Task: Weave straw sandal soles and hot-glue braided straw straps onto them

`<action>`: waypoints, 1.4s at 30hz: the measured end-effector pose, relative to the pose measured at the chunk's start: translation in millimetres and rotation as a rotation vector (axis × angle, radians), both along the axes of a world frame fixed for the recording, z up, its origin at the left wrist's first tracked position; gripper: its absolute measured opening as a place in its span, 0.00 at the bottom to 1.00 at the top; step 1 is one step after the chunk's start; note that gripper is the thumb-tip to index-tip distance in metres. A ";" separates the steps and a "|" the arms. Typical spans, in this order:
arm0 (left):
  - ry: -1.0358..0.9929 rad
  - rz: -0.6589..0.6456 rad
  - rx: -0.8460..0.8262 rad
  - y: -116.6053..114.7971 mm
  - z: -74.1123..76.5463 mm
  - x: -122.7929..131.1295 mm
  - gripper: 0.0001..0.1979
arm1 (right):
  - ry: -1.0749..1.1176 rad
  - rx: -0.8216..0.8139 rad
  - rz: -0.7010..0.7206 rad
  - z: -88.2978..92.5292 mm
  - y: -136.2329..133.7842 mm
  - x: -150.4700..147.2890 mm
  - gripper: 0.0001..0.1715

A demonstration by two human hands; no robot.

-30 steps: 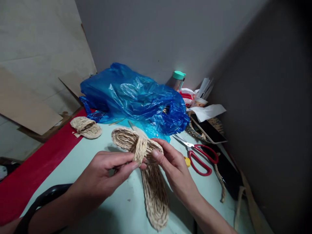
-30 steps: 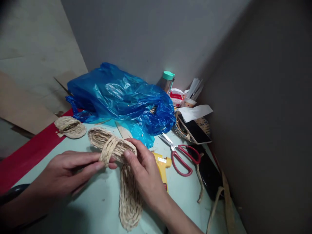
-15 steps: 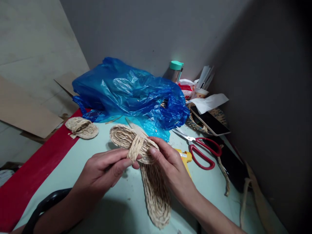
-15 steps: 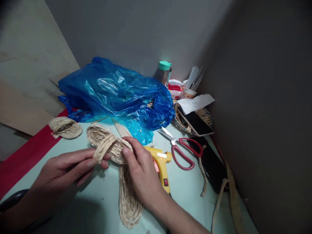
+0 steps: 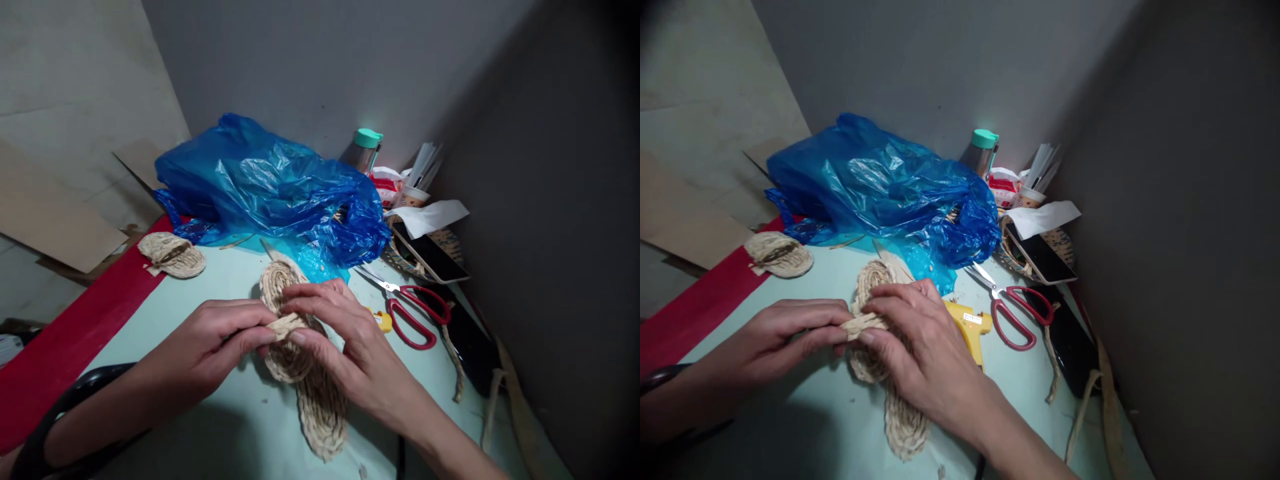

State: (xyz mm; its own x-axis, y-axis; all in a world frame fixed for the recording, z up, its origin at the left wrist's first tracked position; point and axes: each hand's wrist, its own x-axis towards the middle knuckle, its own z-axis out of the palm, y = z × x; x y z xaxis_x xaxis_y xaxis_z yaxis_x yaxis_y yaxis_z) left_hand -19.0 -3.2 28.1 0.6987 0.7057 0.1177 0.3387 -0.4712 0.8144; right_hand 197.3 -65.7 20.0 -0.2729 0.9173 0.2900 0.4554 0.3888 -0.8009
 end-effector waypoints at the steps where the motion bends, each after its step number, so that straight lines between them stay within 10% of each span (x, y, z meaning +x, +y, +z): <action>1: 0.015 -0.027 0.015 0.6 0.9 -1.8 0.12 | -0.006 -0.001 0.018 1.4 -0.2 -0.6 0.07; 13: -0.017 -0.045 0.464 -10.1 -5.2 -8.8 0.16 | 0.144 -0.058 0.079 -10.9 -12.8 -1.3 0.08; 21: -0.075 0.019 0.333 0.3 -21.0 -12.5 0.14 | 0.221 -0.127 0.014 -12.5 -27.3 -10.2 0.11; 32: -0.124 0.265 0.590 -3.4 -44.0 -14.4 0.25 | -0.269 -0.061 -0.630 2.8 -67.2 69.0 0.14; 42: 0.006 0.358 0.893 -1.3 -29.5 -16.4 0.18 | -0.677 -0.357 -0.623 -44.5 -60.3 54.1 0.23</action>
State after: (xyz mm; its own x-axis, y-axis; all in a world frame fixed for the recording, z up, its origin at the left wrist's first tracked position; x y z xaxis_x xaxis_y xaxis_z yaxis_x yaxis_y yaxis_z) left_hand -35.4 -4.5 -1.4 0.4617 0.5289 0.7121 0.5855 -0.7848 0.2033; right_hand 251.4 -126.0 -24.6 0.2826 0.9566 -0.0708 0.9023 -0.2901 -0.3189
